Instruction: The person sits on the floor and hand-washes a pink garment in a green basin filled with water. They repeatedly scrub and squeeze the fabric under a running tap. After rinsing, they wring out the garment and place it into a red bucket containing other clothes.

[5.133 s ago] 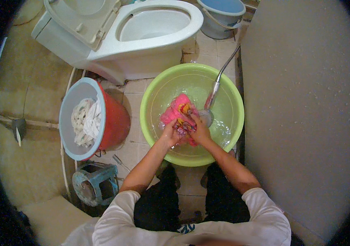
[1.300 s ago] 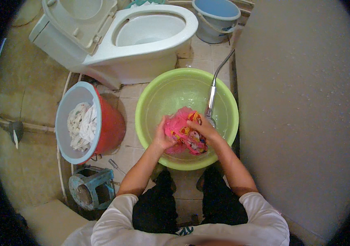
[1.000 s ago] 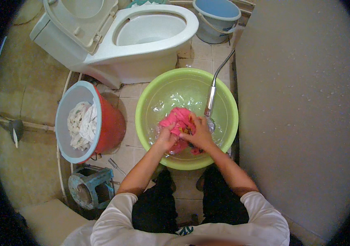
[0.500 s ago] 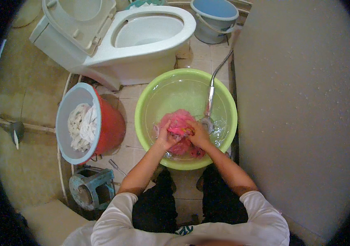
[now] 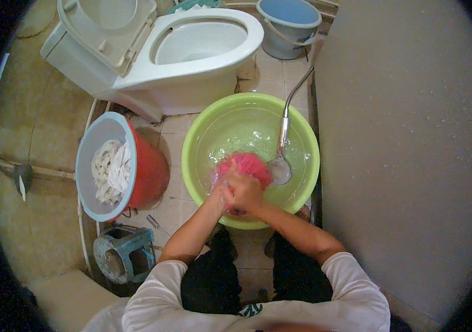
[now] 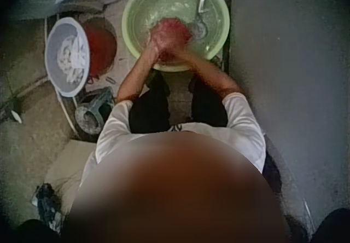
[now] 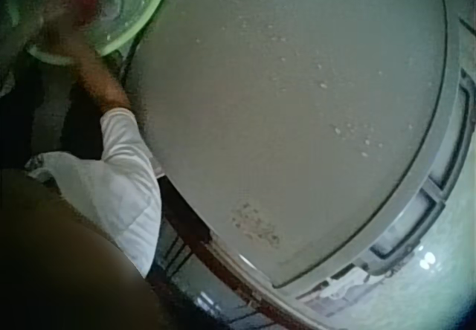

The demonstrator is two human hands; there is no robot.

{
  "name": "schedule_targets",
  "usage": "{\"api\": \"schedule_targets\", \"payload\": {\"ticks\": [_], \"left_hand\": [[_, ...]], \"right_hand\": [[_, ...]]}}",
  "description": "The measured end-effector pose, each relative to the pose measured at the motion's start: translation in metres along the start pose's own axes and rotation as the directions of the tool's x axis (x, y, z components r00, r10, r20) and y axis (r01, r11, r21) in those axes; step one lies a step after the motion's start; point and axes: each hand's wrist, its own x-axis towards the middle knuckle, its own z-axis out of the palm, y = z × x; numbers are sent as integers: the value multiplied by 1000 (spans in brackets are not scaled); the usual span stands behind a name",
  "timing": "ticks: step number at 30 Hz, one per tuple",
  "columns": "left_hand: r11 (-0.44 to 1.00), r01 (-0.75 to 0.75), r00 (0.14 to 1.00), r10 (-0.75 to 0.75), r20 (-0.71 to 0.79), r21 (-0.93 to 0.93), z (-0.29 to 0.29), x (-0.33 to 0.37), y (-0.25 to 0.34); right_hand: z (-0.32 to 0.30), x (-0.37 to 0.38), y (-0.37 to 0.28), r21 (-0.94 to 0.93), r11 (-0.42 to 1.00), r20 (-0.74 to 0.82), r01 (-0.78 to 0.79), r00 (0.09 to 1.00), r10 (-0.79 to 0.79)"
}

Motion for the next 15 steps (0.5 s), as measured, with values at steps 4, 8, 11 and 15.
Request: {"api": "schedule_targets", "payload": {"ticks": [4,8,11,15], "left_hand": [[998,-2,996,7,-90,56,25,-3,-11],[992,95,995,-96,5,87,36,-12,4],[998,56,998,-55,-42,42,21,-7,1],[999,1,995,4,-105,52,20,-5,-5]], "right_hand": [[4,6,61,-43,855,111,-517,848,518],[-15,3,21,-65,959,114,-274,953,280],[-7,-4,-5,75,995,151,-69,987,57],[-1,5,52,-48,903,28,-427,903,429]]}}
